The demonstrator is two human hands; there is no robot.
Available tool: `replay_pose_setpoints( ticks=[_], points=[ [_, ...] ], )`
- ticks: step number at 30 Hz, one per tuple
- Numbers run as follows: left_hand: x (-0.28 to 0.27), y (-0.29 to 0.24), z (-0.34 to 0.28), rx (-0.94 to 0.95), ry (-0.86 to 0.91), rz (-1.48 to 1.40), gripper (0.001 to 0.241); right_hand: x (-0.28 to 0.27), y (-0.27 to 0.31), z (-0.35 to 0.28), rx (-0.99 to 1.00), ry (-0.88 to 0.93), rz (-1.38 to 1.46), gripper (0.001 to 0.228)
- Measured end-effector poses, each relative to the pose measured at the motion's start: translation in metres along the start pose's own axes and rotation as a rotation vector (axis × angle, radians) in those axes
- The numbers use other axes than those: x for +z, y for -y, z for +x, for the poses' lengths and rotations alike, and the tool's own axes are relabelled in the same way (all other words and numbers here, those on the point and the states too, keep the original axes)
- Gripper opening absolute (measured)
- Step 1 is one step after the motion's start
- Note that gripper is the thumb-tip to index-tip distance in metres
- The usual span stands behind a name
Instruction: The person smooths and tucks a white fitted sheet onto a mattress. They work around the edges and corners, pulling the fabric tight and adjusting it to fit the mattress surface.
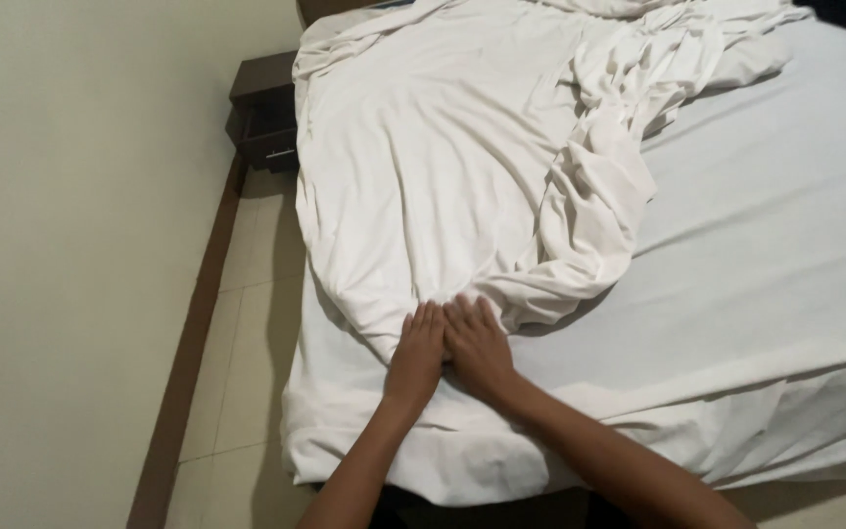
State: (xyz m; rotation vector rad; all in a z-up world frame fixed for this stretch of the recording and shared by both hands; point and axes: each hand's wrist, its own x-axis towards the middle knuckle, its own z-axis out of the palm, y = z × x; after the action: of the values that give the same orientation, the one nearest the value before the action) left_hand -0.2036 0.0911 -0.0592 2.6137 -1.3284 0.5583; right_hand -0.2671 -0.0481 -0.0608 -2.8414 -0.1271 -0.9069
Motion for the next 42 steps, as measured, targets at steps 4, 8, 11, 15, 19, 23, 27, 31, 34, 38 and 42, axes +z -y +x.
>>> replay_pose_setpoints(
  ticks=[4, 8, 11, 15, 19, 23, 27, 31, 34, 38, 42],
  points=[
    [-0.030, 0.004, -0.035, 0.027, 0.029, -0.081, 0.064, -0.016, 0.026, -0.021, -0.038, 0.125, 0.103, 0.080],
    [-0.059, 0.009, -0.069, 0.108, 0.105, -0.195, 0.072, 0.010, 0.043, -0.058, -0.139, 0.154, 0.062, 0.071],
    [-0.070, 0.010, -0.076, 0.116, 0.103, -0.210, 0.074, 0.021, 0.045, -0.068, -0.182, 0.030, -0.032, 0.060],
    [-0.080, 0.005, -0.068, 0.052, 0.117, -0.201, 0.077, -0.027, 0.035, -0.038, -0.110, 0.000, 0.117, 0.068],
    [-0.087, -0.027, -0.042, 0.023, 0.192, -0.068, 0.077, -0.066, 0.007, -0.018, 0.030, 0.139, 0.060, 0.088],
    [-0.051, -0.066, 0.000, -0.017, 0.100, 0.118, 0.069, -0.049, -0.007, -0.020, 0.131, 0.077, 0.051, 0.072],
    [0.017, -0.061, 0.019, -0.082, 0.086, 0.268, 0.062, -0.026, -0.017, -0.023, 0.131, -0.100, 0.082, 0.067],
    [0.020, -0.055, 0.003, -0.053, 0.008, 0.251, 0.056, -0.031, -0.015, -0.026, 0.118, -0.140, 0.076, 0.056],
    [0.003, -0.052, -0.008, -0.029, -0.003, 0.252, 0.056, -0.045, -0.010, -0.023, 0.079, -0.131, 0.147, 0.055],
    [-0.018, -0.041, -0.019, -0.028, 0.042, 0.218, 0.055, -0.040, -0.021, -0.022, 0.039, -0.142, 0.185, 0.056],
    [-0.031, -0.006, -0.047, -0.040, 0.151, 0.321, 0.056, -0.026, -0.054, -0.033, -0.013, -0.238, -0.070, 0.048]
  ],
)
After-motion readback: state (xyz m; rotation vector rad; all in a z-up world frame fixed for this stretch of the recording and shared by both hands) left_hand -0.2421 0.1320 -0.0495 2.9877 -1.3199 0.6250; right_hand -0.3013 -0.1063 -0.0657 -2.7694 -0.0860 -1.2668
